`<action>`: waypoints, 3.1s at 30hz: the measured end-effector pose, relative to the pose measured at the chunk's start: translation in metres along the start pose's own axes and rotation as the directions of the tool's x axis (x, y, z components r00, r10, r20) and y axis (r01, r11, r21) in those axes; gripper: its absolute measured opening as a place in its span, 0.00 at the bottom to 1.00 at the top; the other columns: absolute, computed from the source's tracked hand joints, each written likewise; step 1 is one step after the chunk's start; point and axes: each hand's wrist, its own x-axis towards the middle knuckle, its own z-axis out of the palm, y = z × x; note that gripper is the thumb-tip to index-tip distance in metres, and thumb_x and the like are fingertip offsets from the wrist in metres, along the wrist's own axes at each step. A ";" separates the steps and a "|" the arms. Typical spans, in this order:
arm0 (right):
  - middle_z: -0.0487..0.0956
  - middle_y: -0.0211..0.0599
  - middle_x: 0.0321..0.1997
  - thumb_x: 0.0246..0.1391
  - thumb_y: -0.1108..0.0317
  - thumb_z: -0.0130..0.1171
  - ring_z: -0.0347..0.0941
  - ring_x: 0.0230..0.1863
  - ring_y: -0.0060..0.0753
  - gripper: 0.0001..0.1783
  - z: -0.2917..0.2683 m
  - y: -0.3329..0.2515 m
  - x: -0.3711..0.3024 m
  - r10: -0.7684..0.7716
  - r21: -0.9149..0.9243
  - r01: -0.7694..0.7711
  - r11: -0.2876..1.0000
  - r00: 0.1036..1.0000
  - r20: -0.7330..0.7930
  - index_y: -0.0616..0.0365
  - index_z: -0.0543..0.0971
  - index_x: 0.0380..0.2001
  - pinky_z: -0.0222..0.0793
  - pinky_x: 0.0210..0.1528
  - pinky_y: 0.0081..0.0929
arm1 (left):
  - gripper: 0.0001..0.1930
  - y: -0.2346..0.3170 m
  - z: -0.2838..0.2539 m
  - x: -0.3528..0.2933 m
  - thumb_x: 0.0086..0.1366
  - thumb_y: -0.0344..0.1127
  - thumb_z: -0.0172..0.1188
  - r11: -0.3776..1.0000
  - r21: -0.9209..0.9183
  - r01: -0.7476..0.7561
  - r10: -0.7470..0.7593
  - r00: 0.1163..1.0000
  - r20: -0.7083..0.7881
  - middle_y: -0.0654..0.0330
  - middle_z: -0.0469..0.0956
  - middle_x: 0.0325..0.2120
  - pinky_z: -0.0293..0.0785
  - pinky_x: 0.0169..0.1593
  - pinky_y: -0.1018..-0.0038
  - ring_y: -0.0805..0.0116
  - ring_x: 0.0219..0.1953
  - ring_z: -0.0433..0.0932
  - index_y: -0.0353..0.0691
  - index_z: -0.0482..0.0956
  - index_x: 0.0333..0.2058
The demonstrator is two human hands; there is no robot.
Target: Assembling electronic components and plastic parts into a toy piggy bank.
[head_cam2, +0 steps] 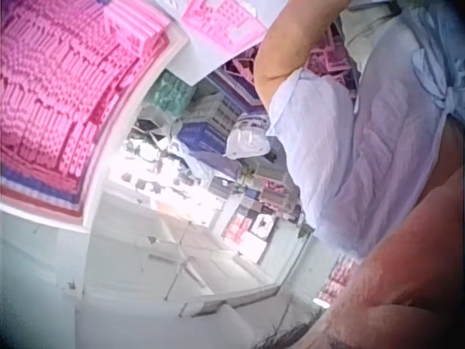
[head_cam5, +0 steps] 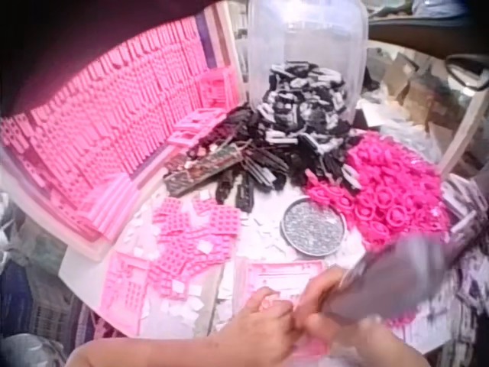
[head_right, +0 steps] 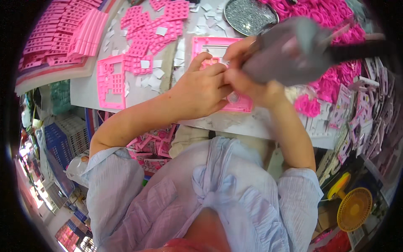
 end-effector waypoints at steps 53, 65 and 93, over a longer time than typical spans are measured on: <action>0.60 0.49 0.73 0.51 0.37 0.59 0.50 0.75 0.51 0.50 0.038 -0.004 -0.019 0.241 -0.870 0.442 0.218 0.840 0.487 0.64 0.63 0.66 0.51 0.69 0.60 | 0.08 -0.066 -0.112 -0.076 0.67 0.31 0.60 0.532 -0.388 0.752 -0.836 0.540 -0.099 0.66 0.81 0.33 0.73 0.42 0.79 0.79 0.35 0.76 0.33 0.81 0.42; 0.54 0.53 0.75 0.48 0.33 0.58 0.45 0.78 0.51 0.58 0.040 0.002 -0.021 0.323 -0.873 0.427 0.235 0.813 0.484 0.69 0.57 0.69 0.40 0.74 0.57 | 0.34 -0.330 -0.108 -0.041 0.50 0.61 0.68 0.244 0.022 0.969 -0.957 0.245 -0.158 0.53 0.83 0.45 0.73 0.50 0.59 0.55 0.48 0.81 0.44 0.81 0.50; 0.79 0.32 0.33 0.68 0.50 0.48 0.73 0.31 0.23 0.25 0.032 -0.027 0.018 0.318 0.368 -0.437 0.821 0.884 0.342 0.64 0.80 0.42 0.70 0.34 0.23 | 0.24 -0.032 -0.111 -0.023 0.53 0.21 0.66 0.985 0.099 0.143 -0.015 0.639 -0.769 0.58 0.81 0.40 0.72 0.50 0.65 0.61 0.44 0.81 0.40 0.72 0.49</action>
